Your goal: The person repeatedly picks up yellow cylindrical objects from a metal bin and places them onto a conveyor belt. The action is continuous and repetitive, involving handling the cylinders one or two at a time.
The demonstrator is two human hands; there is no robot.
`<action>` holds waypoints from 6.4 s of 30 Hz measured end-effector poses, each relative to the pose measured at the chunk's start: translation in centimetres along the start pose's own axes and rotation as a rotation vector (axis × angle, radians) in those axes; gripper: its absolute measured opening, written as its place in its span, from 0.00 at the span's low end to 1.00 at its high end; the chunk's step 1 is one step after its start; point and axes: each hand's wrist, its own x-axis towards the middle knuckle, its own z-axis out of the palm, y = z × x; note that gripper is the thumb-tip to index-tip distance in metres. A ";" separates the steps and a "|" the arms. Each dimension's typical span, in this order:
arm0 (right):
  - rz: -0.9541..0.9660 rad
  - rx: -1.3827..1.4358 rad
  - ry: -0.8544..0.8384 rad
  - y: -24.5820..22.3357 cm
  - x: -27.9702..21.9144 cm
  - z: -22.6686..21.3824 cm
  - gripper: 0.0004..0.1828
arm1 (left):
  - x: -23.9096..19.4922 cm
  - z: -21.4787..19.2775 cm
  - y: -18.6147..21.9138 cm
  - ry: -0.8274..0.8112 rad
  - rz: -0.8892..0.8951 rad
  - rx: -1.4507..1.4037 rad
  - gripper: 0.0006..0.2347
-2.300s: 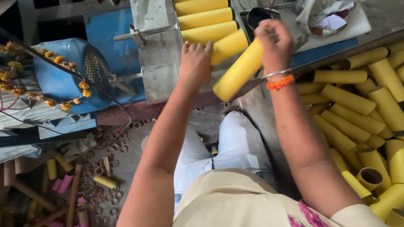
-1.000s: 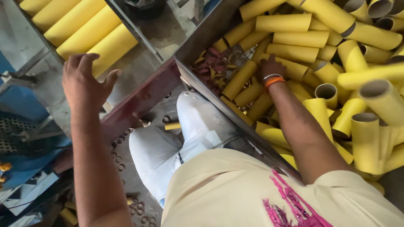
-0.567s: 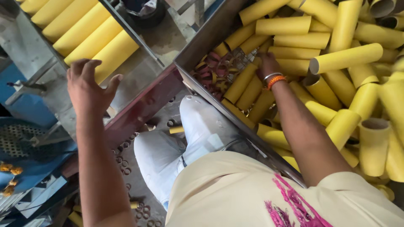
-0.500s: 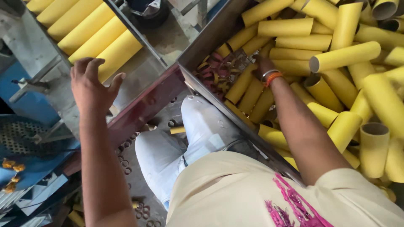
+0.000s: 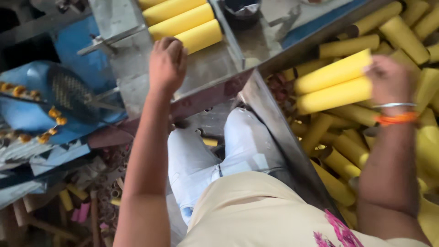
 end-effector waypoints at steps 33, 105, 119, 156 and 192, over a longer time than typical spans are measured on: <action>0.157 -0.220 0.309 18.4 -0.8 11.3 0.24 | -0.2 -1.0 -0.3 -0.302 0.037 0.275 0.34; 0.015 0.132 -0.059 -6.9 -2.0 11.1 0.13 | 0.7 -1.0 0.9 -0.413 0.013 0.311 0.37; 0.801 -0.615 -0.136 14.9 -4.6 3.9 0.49 | -1.4 -1.4 -3.4 -0.298 0.077 0.249 0.28; -0.342 0.879 -0.047 -15.5 8.1 9.2 0.18 | -0.1 0.5 -0.2 0.001 -0.111 -0.096 0.05; 0.188 -0.019 0.032 13.0 -2.4 8.9 0.10 | 0.2 -1.4 0.3 -0.336 -0.001 0.156 0.37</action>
